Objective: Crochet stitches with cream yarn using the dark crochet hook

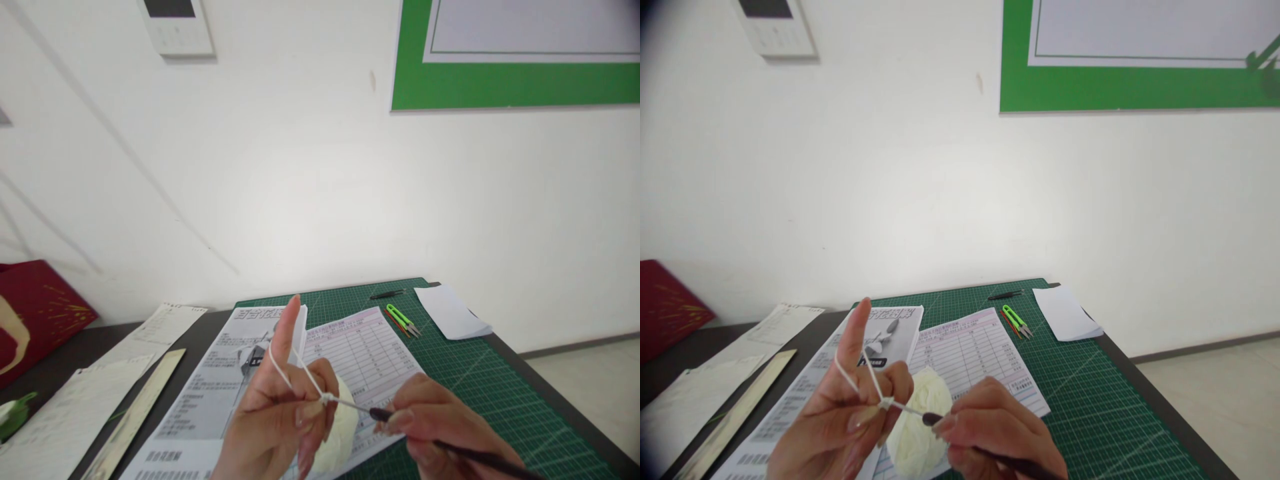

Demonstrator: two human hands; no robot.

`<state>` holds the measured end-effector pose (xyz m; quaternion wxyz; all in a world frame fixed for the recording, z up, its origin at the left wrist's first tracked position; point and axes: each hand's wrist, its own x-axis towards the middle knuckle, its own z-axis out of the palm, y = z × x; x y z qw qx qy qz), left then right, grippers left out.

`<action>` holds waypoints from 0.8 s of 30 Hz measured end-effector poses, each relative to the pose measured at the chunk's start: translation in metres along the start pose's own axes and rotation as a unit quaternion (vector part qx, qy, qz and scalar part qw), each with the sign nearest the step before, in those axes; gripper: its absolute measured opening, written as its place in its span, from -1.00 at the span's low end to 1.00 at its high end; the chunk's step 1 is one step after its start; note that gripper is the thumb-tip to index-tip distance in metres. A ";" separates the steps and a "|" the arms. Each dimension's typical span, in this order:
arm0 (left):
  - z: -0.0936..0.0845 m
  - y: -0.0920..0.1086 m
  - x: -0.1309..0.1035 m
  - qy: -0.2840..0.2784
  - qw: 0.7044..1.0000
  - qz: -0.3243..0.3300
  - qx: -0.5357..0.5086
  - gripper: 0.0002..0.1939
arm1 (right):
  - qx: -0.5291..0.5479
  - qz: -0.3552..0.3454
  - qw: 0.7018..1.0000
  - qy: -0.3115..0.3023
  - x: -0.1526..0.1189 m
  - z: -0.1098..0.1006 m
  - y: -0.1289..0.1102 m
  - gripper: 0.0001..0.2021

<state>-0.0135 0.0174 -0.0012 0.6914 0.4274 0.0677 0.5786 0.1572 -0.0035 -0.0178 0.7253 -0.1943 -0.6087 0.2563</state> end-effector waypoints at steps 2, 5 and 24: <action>0.001 0.000 0.001 -0.001 1.000 -0.003 -0.004 -0.24 | 0.037 0.034 0.999 0.004 0.001 0.000 -0.001 -0.87; 0.004 -0.001 0.001 0.002 1.000 -0.012 -0.009 -0.26 | 0.094 0.077 0.993 0.011 0.002 0.001 -0.002 -0.87; 0.016 -0.023 -0.003 0.031 0.994 0.021 0.107 -0.37 | 0.363 0.419 0.825 0.111 0.007 0.010 0.012 -0.89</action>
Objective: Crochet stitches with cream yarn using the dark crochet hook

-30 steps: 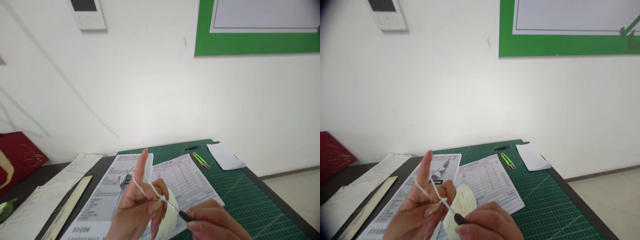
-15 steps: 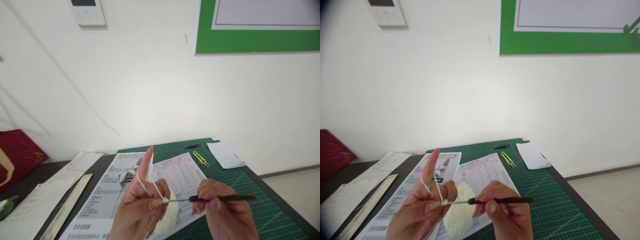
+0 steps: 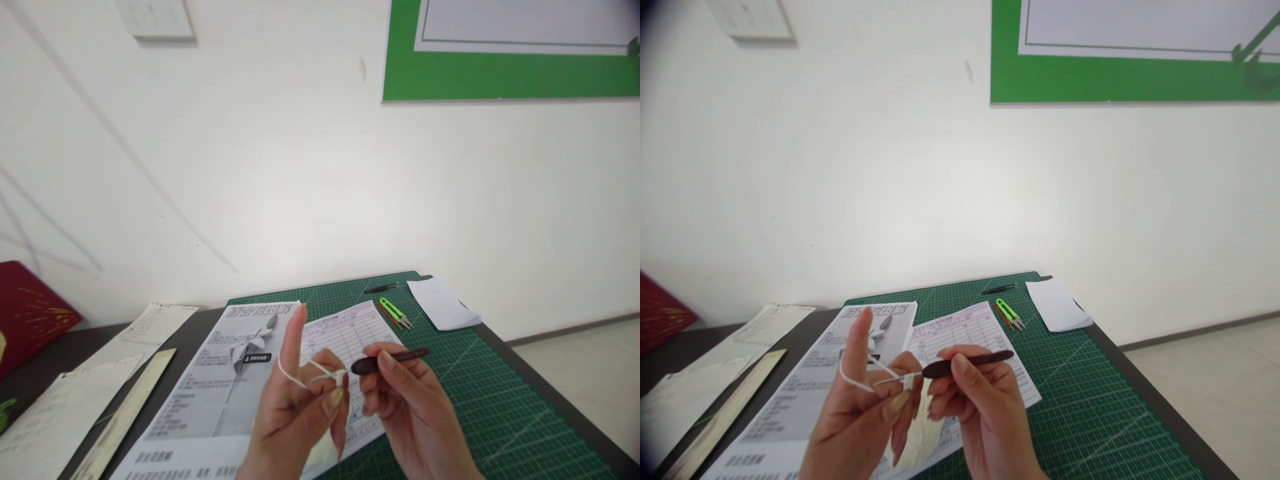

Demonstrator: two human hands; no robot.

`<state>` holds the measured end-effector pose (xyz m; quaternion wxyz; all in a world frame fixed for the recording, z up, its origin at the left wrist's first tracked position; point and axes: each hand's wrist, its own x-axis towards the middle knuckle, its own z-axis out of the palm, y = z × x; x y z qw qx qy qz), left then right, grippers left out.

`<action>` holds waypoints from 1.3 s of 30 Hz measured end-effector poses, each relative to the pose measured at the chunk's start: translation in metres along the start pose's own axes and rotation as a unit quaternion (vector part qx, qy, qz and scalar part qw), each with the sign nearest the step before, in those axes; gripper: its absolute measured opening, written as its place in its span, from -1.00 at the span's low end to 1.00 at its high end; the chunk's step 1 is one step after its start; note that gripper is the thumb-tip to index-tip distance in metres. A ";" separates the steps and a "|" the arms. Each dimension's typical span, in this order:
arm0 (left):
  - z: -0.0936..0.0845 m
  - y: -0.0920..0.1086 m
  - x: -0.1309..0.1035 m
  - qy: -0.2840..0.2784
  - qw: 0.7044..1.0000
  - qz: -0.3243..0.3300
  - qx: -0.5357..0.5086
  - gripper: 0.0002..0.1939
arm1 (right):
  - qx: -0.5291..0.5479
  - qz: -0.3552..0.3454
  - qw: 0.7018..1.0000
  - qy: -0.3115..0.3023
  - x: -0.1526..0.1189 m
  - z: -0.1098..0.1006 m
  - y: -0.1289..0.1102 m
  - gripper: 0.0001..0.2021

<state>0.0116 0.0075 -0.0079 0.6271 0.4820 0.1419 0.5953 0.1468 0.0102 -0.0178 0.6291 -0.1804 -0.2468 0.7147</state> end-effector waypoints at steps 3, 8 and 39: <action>0.003 -0.004 -0.001 0.019 0.998 0.030 0.045 -0.36 | -0.054 -0.053 0.997 0.015 -0.002 0.000 0.002 -0.89; 0.012 -0.004 -0.001 0.109 0.991 0.013 0.078 -0.21 | -0.288 -0.321 0.902 0.010 -0.011 -0.001 0.009 -0.81; -0.005 0.016 0.004 0.018 0.969 -0.105 -0.224 -0.24 | -0.172 -0.242 0.952 -0.079 -0.008 -0.007 0.001 -0.89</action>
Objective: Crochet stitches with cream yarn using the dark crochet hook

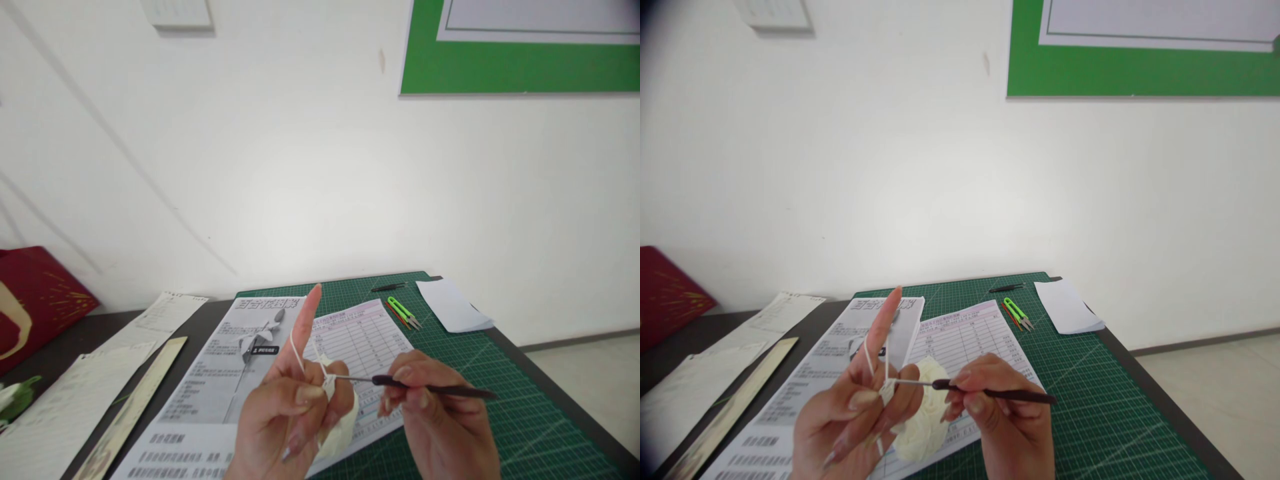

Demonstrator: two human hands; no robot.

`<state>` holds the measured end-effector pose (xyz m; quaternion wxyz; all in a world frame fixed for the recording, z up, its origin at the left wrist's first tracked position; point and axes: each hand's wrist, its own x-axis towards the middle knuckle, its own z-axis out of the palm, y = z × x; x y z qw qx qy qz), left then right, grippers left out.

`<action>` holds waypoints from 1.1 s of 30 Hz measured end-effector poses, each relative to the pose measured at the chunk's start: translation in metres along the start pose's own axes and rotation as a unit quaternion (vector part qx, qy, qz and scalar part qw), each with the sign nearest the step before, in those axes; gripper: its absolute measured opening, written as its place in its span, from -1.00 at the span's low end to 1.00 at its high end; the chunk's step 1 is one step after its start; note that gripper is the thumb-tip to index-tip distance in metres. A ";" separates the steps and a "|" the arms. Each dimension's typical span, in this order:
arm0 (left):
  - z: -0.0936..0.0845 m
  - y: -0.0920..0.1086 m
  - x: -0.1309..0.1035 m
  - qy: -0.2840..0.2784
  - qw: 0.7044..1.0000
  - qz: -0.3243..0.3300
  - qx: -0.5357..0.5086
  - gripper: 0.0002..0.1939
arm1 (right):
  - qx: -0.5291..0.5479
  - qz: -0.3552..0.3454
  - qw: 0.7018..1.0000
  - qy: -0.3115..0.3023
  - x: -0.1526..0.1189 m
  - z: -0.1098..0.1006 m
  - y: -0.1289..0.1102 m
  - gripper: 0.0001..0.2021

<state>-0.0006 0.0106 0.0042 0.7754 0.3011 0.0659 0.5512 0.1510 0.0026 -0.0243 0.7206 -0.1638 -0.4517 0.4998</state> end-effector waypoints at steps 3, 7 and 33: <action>0.000 0.001 -0.001 -0.005 1.000 0.000 -0.002 -0.24 | -0.002 -0.002 1.000 -0.013 0.001 -0.001 -0.001 -0.89; 0.000 0.002 0.000 0.004 1.000 0.002 -0.008 -0.25 | -0.026 -0.017 0.999 -0.021 0.003 -0.002 -0.003 -0.90; -0.012 -0.015 0.003 -0.056 0.948 0.112 0.292 -0.41 | 0.198 0.259 0.939 0.108 0.010 0.004 0.005 -0.88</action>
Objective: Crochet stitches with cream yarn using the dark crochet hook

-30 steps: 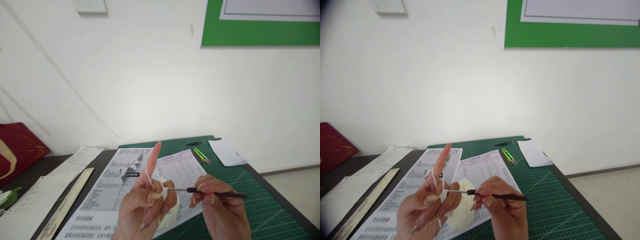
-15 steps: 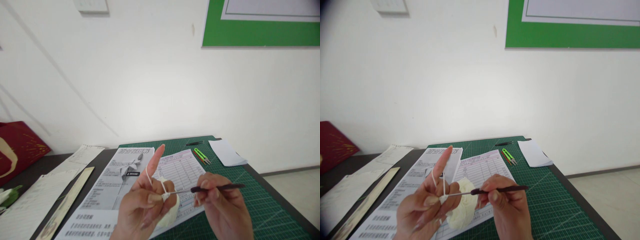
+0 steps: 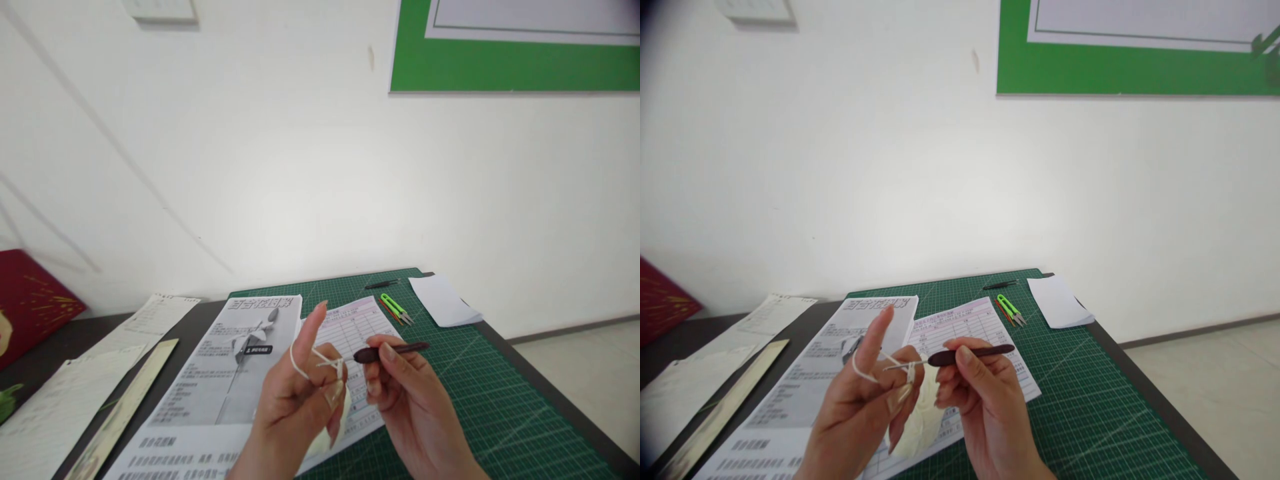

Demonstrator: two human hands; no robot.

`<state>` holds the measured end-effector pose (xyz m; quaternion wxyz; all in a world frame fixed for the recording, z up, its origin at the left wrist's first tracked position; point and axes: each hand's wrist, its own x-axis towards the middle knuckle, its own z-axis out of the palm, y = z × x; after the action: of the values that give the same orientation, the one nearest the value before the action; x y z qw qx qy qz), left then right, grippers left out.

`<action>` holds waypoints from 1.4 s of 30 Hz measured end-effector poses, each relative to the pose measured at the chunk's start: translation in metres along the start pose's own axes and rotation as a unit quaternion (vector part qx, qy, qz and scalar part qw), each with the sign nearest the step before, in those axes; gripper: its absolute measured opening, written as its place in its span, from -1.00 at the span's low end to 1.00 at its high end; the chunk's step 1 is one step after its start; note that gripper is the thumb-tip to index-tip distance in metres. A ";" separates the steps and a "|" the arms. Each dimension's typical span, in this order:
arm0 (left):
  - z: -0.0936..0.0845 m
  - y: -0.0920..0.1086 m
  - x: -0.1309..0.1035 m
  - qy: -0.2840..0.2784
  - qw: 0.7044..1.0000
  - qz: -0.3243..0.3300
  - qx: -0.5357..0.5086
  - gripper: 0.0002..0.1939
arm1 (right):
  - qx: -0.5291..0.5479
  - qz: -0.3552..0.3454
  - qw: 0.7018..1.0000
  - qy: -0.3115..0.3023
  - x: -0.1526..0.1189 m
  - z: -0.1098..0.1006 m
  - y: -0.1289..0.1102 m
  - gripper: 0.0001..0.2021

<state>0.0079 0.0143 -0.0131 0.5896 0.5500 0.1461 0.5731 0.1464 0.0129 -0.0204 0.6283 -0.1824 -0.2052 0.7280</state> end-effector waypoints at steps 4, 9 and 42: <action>0.005 0.002 -0.001 0.043 0.998 -0.026 0.027 -0.45 | -0.128 -0.123 0.984 -0.014 -0.005 -0.004 0.002 -0.91; 0.014 0.007 -0.001 0.132 0.983 -0.114 -0.058 -0.40 | -0.477 -0.464 0.737 -0.119 -0.015 -0.014 0.004 -0.60; 0.001 0.019 0.008 0.032 0.932 -0.119 -0.341 -0.34 | -0.177 -0.220 0.950 -0.130 -0.008 -0.010 0.000 -0.90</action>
<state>0.0012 0.0153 0.0063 0.8007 0.2757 0.0256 0.5313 0.1526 0.0053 -0.0288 0.6985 -0.1450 -0.4455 0.5409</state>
